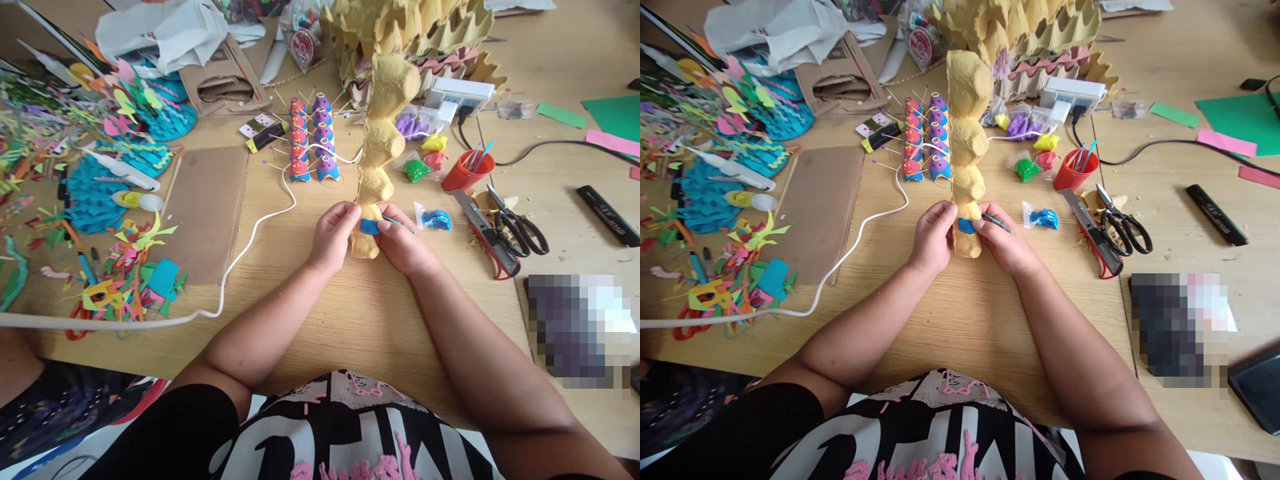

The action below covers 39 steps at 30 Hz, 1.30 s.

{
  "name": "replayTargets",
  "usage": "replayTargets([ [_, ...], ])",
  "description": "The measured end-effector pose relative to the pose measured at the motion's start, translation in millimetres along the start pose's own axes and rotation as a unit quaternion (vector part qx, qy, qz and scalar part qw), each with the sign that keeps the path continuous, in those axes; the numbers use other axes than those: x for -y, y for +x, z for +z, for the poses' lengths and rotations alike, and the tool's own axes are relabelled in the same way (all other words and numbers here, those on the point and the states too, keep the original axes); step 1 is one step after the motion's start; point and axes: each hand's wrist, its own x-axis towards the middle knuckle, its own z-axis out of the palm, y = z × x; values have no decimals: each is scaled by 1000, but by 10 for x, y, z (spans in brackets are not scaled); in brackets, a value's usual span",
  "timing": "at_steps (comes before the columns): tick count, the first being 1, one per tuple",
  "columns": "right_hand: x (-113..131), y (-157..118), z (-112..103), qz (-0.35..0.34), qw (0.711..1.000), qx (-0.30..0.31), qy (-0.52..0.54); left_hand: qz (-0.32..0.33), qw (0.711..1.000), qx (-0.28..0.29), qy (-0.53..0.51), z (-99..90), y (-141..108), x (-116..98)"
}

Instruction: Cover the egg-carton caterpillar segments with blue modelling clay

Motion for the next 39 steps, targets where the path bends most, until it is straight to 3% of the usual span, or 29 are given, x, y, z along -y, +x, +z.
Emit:
replayTargets([
  [21, -7, 8, -33, -9, 1000, 19, 20, -16, 999, 19, -28, 23, 34, -11],
  [39, -13, 7, -9, -16, 1000, 0, 10, -24, 999, 14, -44, 29, 11, -26],
])
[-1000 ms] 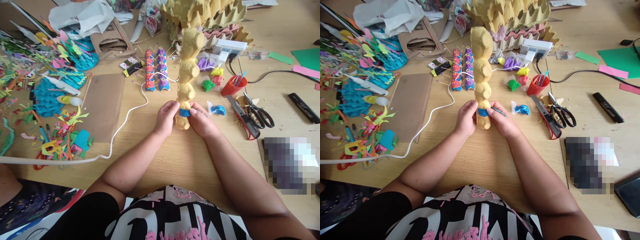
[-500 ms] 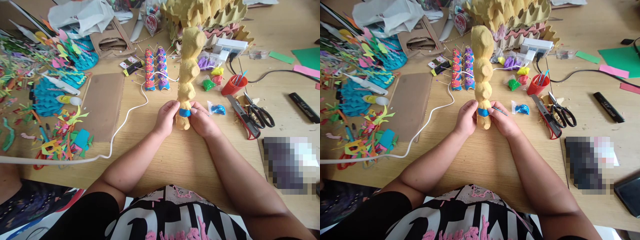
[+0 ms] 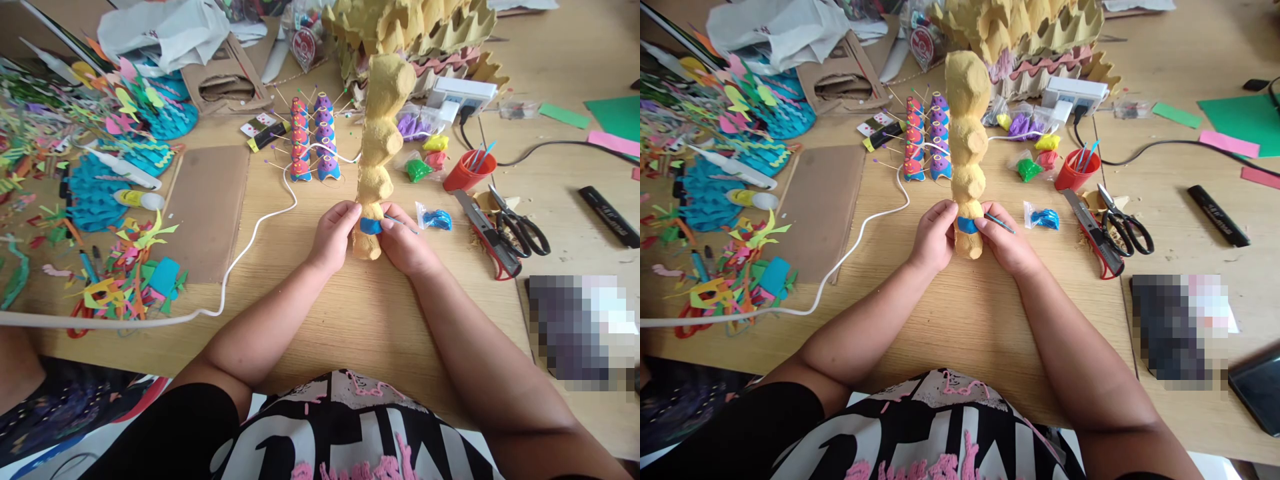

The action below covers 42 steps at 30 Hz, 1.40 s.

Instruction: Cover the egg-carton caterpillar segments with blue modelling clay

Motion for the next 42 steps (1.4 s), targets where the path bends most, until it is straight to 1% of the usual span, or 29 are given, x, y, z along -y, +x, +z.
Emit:
replayTargets([
  [7, -72, 21, -26, -23, 998, -46, -41, 16, 1000, 5, -4, -2, -4, 0],
  [10, -71, 25, -18, -22, 997, -53, -42, 17, 1000, 7, -3, -5, -6, 8],
  [12, -44, 21, -1, -15, 998, -45, -30, 16, 1000, 4, 0, -7, -5, 13],
  [16, 29, 6, 24, 8, 1000, -4, 0, -4, 1000, -10, 13, -8, 5, 19],
  [18, 44, 5, 24, 15, 1000, 6, 3, -11, 1000, -12, 13, -8, 8, 20],
  [23, 19, 13, 10, 10, 1000, -7, -5, -2, 1000, -6, 4, -7, -6, 12],
  [28, 20, 29, -10, 19, 1000, 2, -4, -24, 999, -22, 8, -6, -16, 2],
  [37, 17, 32, -24, 14, 1000, 6, 0, -31, 999, 5, 2, 8, 1, -16],
  [39, 25, 31, -22, 11, 1000, 11, 0, -42, 999, 13, -10, 21, 3, -35],
  [42, 36, 24, -14, 13, 1000, 7, -7, -77, 997, 17, -17, 34, 12, -65],
])
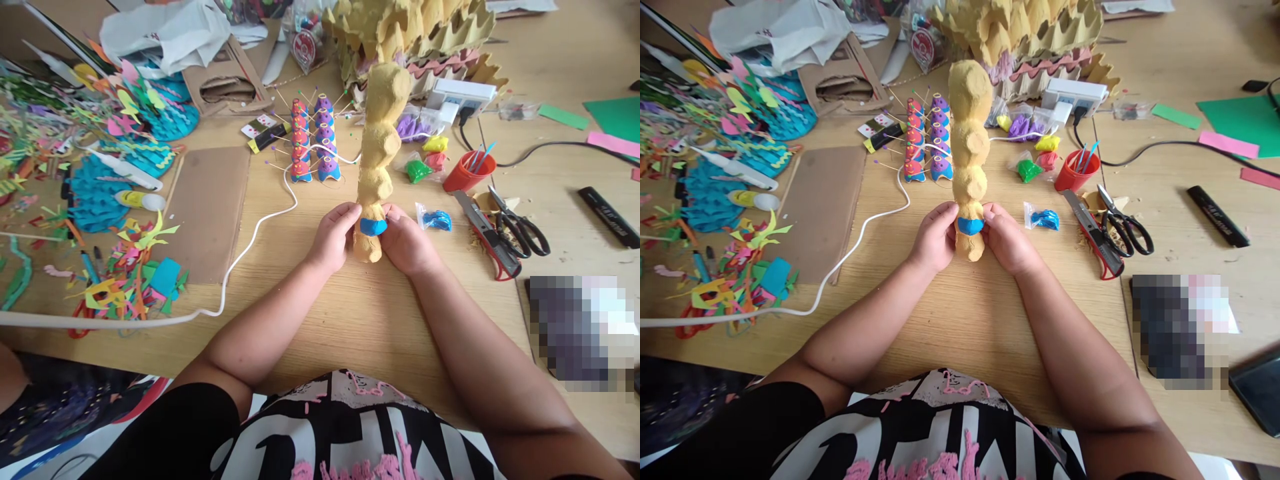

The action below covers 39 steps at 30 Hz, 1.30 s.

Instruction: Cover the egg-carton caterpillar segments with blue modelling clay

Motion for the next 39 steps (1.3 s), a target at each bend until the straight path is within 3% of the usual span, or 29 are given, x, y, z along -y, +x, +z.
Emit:
replayTargets([
  [15, -13, -11, -16, -10, 1000, -2, 5, -83, 996, 30, -23, -33, 51, -16],
  [39, 2, -26, 7, -1, 1000, 5, 4, -118, 991, 60, -38, -61, 66, -24],
])
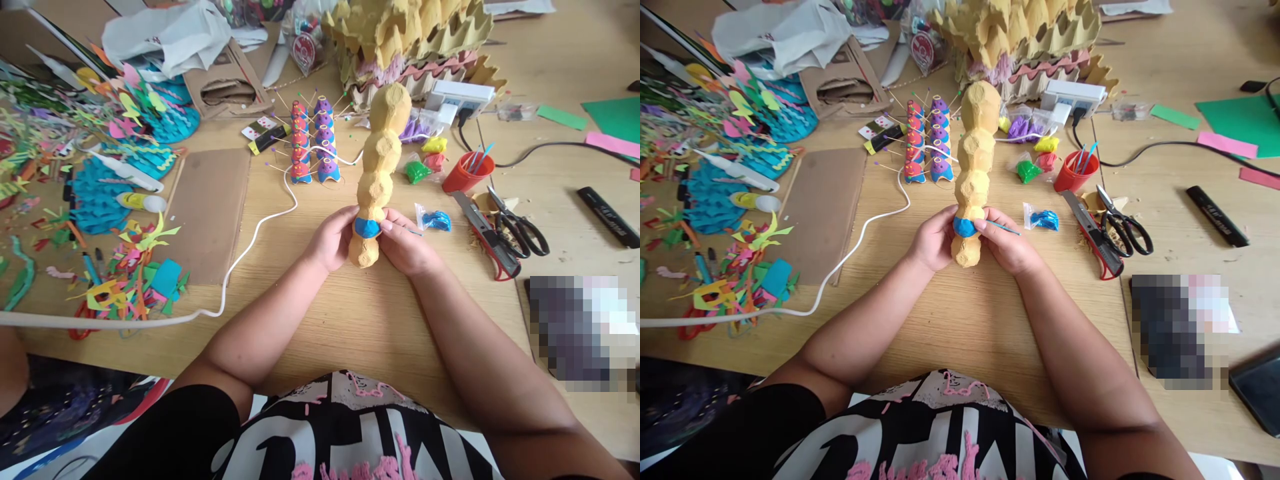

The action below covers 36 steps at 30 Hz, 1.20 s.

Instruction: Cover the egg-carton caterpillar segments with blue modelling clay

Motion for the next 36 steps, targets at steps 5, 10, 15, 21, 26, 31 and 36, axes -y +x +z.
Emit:
replayTargets([
  [5, -2, -11, 3, 5, 1000, 5, -1, 8, 1000, -13, 7, 14, -3, -1],
  [10, -6, -13, -2, 1, 1000, 11, 13, 4, 1000, -22, -16, 28, -7, -16],
  [15, -32, -2, -15, -12, 1000, 20, -8, -8, 999, -15, -40, 45, -34, -39],
  [21, -45, -4, -28, -11, 1000, 21, -7, -16, 999, -15, -48, 43, -33, -36],
  [26, -34, -14, -29, -10, 1000, 23, -4, 1, 999, -13, -31, 20, -21, -13],
  [31, -24, -20, -33, -5, 1000, 31, 2, 22, 1000, -9, -19, 0, -16, 8],
  [36, -26, -19, -40, -3, 999, 35, 8, 37, 999, -14, -18, -25, 1, 34],
])
